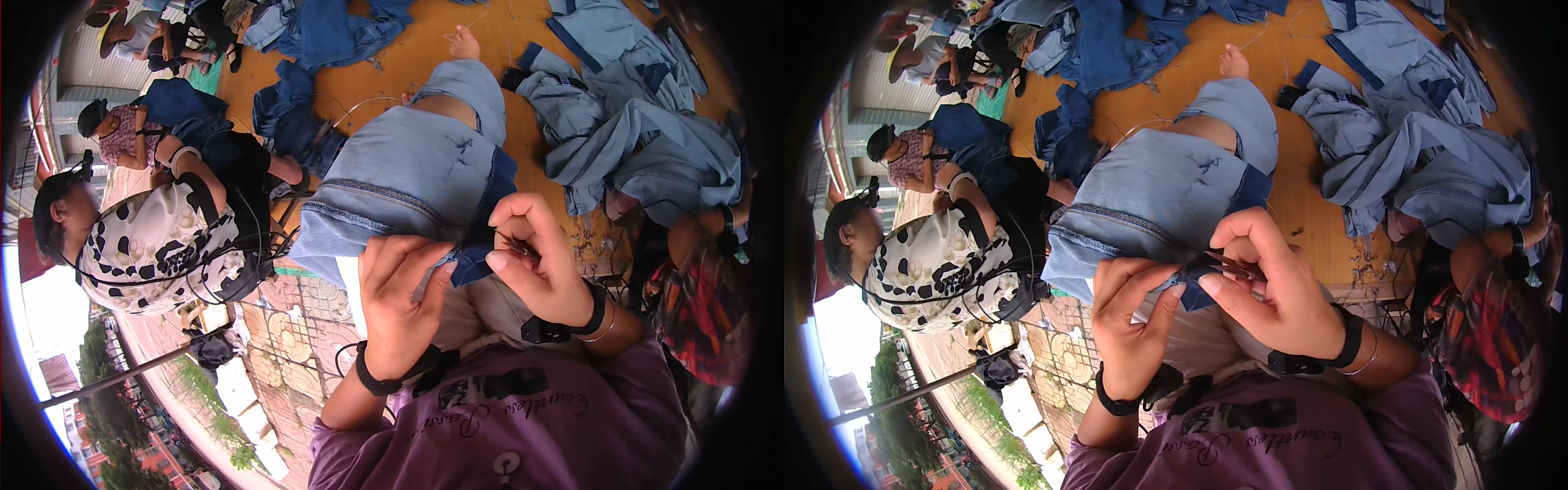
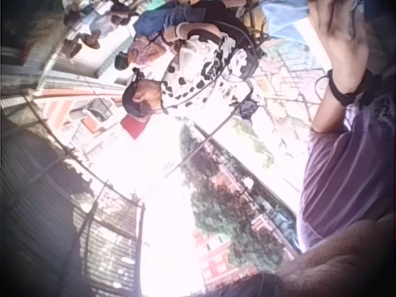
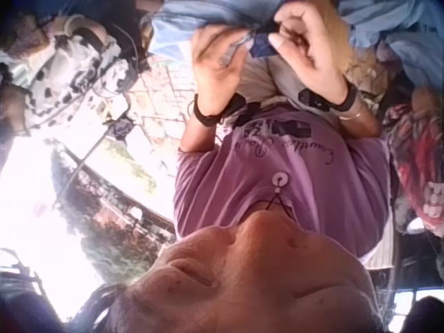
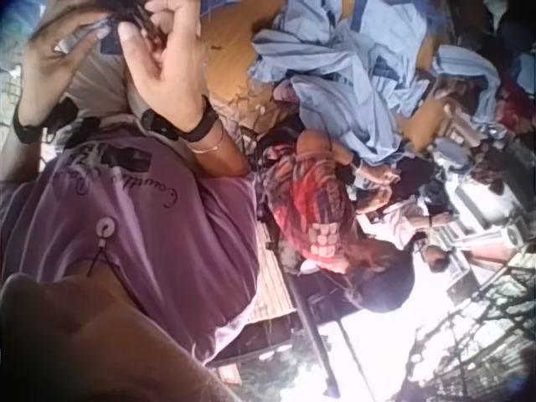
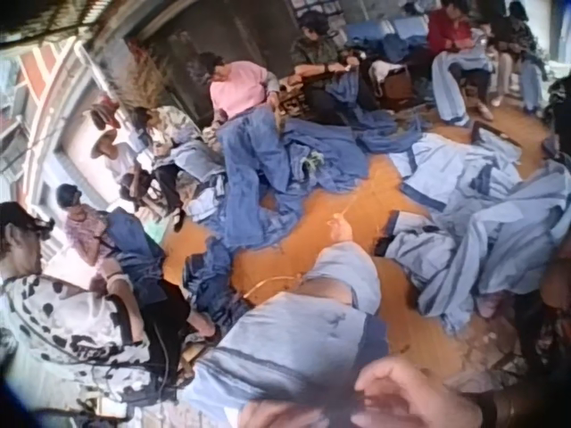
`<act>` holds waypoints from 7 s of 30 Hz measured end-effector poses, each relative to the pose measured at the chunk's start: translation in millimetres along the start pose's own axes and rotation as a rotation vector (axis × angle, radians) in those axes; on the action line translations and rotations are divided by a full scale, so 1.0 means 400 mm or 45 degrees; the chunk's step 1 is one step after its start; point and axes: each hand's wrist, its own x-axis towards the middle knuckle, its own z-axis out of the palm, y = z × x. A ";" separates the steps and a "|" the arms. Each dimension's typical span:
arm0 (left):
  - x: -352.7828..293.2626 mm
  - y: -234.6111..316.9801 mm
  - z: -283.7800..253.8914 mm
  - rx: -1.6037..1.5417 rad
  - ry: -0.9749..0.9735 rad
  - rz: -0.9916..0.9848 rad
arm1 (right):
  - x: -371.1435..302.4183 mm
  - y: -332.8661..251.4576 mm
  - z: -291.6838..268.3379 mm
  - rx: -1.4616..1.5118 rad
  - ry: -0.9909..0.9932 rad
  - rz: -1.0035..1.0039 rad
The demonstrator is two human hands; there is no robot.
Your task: Sewing and finishing denim fabric pieces using small scissors to trim threads.
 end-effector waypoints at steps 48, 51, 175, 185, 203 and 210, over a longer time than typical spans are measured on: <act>0.022 -0.086 -0.137 -0.894 0.559 -0.252 | 0.040 0.163 -0.177 -0.326 0.623 0.080; -0.006 -0.114 -0.158 -0.888 0.538 -0.235 | 0.038 0.179 -0.166 -0.185 0.572 0.050; -0.210 -0.242 -0.319 -1.537 0.717 0.019 | 0.091 -0.047 0.325 -0.007 -0.266 -0.406; -0.216 -0.196 -0.320 -1.618 1.083 -0.545 | 0.093 -0.026 0.347 -0.028 -0.269 -0.373; -0.098 -0.035 -0.287 0.492 0.347 0.171 | 0.138 -0.079 0.257 0.016 -0.230 -0.424; -0.070 -0.122 -0.229 -0.034 0.072 -0.029 | 0.171 -0.059 0.248 0.018 -0.183 -0.431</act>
